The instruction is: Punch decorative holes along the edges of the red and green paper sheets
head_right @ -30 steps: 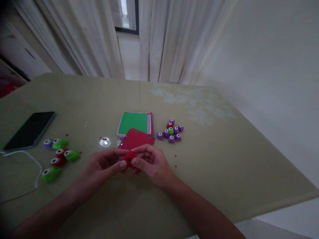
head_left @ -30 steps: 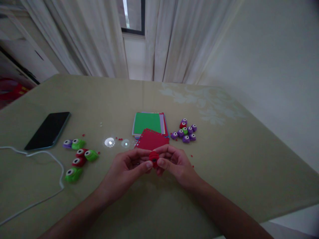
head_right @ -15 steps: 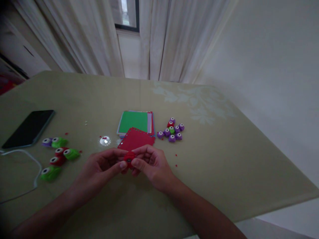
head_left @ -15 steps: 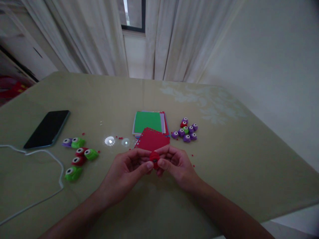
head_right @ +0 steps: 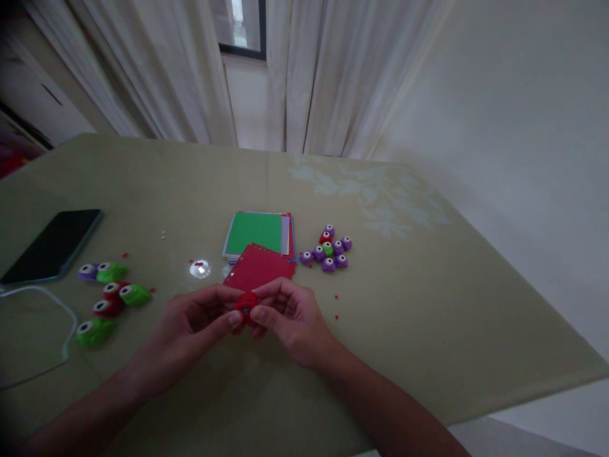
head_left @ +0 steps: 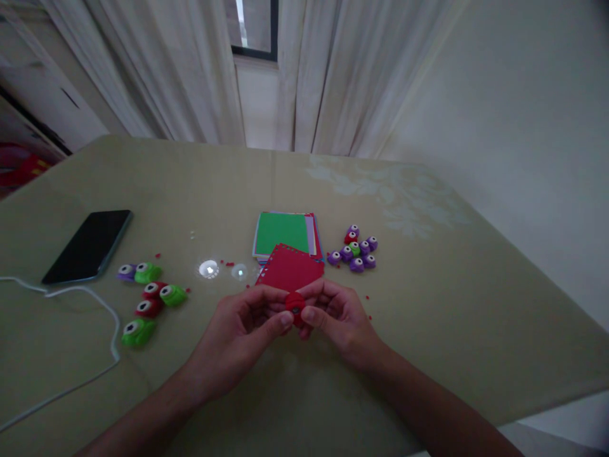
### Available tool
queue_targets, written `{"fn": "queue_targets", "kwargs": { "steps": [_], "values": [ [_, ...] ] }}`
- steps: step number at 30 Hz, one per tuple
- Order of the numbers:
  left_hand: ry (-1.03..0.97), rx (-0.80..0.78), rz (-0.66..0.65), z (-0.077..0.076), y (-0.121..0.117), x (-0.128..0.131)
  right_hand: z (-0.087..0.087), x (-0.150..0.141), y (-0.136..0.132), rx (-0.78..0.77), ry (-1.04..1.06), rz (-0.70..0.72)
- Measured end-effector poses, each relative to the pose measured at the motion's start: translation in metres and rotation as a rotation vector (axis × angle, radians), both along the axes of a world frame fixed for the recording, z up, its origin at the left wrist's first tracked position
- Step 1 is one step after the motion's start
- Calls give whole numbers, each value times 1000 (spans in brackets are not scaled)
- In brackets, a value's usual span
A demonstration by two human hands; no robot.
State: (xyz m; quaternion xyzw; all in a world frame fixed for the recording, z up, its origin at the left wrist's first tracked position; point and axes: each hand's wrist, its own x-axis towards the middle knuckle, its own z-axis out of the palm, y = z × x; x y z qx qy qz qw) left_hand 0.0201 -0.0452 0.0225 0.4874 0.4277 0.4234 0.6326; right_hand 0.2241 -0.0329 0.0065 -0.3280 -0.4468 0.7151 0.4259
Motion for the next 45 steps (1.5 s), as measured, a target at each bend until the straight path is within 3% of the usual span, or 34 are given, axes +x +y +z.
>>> {"fn": "queue_targets", "kwargs": {
  "steps": [12,16,19,22,25,31,36,45],
  "values": [
    [249,141,-18,-4,7,-9,-12,7,11,75,-31,-31],
    [616,287,99,-8,24,-29,-12,18,22,76,-20,-98],
    [938,376,155,-22,38,-40,-10,27,30,114,-14,-144],
    [1078,596,90,-38,42,-39,-9,31,34,132,-7,-169],
    [1203,736,-16,-43,40,-35,-9,31,36,151,-16,-168],
    [1245,768,-70,-35,32,-38,-6,38,40,256,-183,-138],
    [1191,709,-129,-39,34,-43,-1,43,41,388,-449,-60],
    [1182,681,-176,-40,35,-40,-3,42,43,496,-523,-6]
  ]
}}
